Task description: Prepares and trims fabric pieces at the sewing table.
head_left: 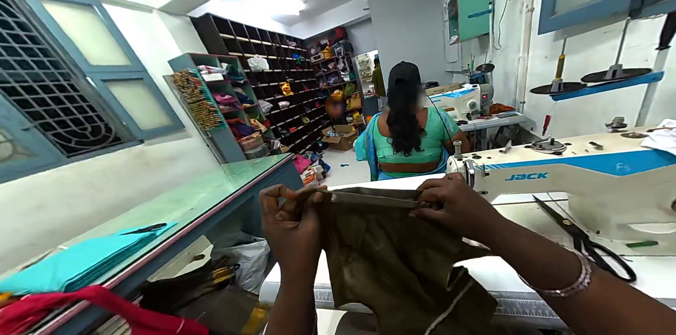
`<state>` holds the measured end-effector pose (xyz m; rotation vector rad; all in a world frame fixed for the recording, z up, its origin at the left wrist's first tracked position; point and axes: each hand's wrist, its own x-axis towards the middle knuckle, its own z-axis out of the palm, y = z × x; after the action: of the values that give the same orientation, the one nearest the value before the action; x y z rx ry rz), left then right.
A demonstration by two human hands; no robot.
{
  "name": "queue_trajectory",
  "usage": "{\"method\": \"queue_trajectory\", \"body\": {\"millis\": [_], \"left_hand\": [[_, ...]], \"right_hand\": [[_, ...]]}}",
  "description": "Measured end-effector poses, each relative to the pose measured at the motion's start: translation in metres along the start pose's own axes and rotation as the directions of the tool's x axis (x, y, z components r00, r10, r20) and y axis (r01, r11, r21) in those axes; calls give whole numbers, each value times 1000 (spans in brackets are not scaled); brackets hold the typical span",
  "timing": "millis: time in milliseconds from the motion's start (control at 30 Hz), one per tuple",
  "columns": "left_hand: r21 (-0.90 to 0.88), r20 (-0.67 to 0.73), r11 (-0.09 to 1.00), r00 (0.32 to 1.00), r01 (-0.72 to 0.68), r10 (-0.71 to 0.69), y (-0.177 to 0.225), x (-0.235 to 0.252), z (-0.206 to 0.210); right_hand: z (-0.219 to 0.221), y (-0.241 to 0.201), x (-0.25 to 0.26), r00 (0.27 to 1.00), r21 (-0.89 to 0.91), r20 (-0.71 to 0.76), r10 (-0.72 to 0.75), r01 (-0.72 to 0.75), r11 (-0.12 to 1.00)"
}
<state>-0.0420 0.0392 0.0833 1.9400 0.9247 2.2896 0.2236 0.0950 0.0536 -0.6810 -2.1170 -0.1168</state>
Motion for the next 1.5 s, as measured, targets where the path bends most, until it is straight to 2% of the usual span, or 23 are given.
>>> {"method": "queue_trajectory", "body": {"millis": [100, 300, 433, 500, 533, 600, 633, 667, 700, 767, 833, 900, 933, 1000, 1033, 1100, 1133, 1200, 1233, 1267, 1333, 1433, 1500], "left_hand": [[-24, -51, 997, 996, 78, -79, -9, -11, -8], [13, -59, 983, 981, 183, -182, -16, -27, -10], [10, -64, 975, 973, 223, -222, -25, -33, -11], [23, -80, 967, 965, 252, -249, -31, -32, -10], [56, -83, 965, 964, 258, -253, -35, -30, -10], [161, -61, 959, 972, 234, -227, -44, -27, -7], [196, -41, 961, 980, 197, -192, -50, -24, -3], [208, -26, 968, 990, 140, -137, -55, -19, 3], [182, -31, 981, 998, 63, -59, -61, -13, 11], [72, -136, 989, 981, -127, 136, -71, 10, 28], [13, -288, 973, 931, -229, 223, -71, 38, 39], [-56, -375, 975, 909, -217, 181, -75, 50, 41], [-125, -384, 970, 912, -208, 146, -88, 48, 38], [-328, -384, 933, 923, -146, 9, -137, 38, 33], [-348, -324, 937, 940, -10, -110, -157, 23, 28], [-138, -96, 910, 909, 391, -405, -189, -20, 1], [4, 6, 822, 822, 570, -570, -196, -37, -16], [127, 4, 619, 623, 775, -782, -204, -60, -41], [139, -26, 571, 580, 809, -814, -207, -70, -57], [143, -45, 568, 579, 810, -814, -205, -78, -72], [160, 8, 658, 666, 736, -746, -191, -94, -100], [177, 303, 799, 740, 575, -600, -160, -119, -129], [236, 478, 837, 691, 494, -543, -142, -131, -131]], "right_hand": [[7, -7, -10, 987, -50, -161, -29, 22, 999], [5, -7, -27, 991, 67, -111, 73, -66, 996], [10, -11, -33, 986, 37, -138, 89, -85, 996], [8, -13, -35, 992, -10, -38, 119, -120, 993], [3, -16, -35, 980, -38, 86, 177, -174, 984], [-11, -26, -25, 827, -149, 392, 403, -375, 915], [-14, -31, -18, 758, -222, 438, 483, -430, 875], [-14, -37, -14, 755, -276, 391, 526, -448, 850], [-14, -44, -13, 813, -328, 269, 517, -427, 843], [-9, -57, -9, 952, -451, -112, 286, -305, 839], [-10, -85, 0, 946, -517, -320, 48, -216, 828], [1, -122, -7, 951, -433, -305, -53, -89, 897], [11, -139, -17, 974, -304, -216, -63, -6, 953], [20, -160, -38, 985, 140, 168, -25, 1, 990], [24, -158, -46, 940, 274, 340, -22, -77, 959], [41, -138, -63, 907, 269, 421, -25, -99, 958], [50, -122, -70, 910, 214, 413, -18, -78, 974], [58, -88, -78, 900, 85, 430, 74, -123, 989], [59, -72, -82, 891, 12, 436, 131, -151, 988], [58, -56, -86, 874, -39, 454, 175, -177, 983], [59, -27, -101, 869, -95, 456, 190, -165, 982], [69, -2, -137, 888, -136, 438, 141, -89, 987], [79, 7, -156, 932, -146, 344, 112, -65, 987]]}}
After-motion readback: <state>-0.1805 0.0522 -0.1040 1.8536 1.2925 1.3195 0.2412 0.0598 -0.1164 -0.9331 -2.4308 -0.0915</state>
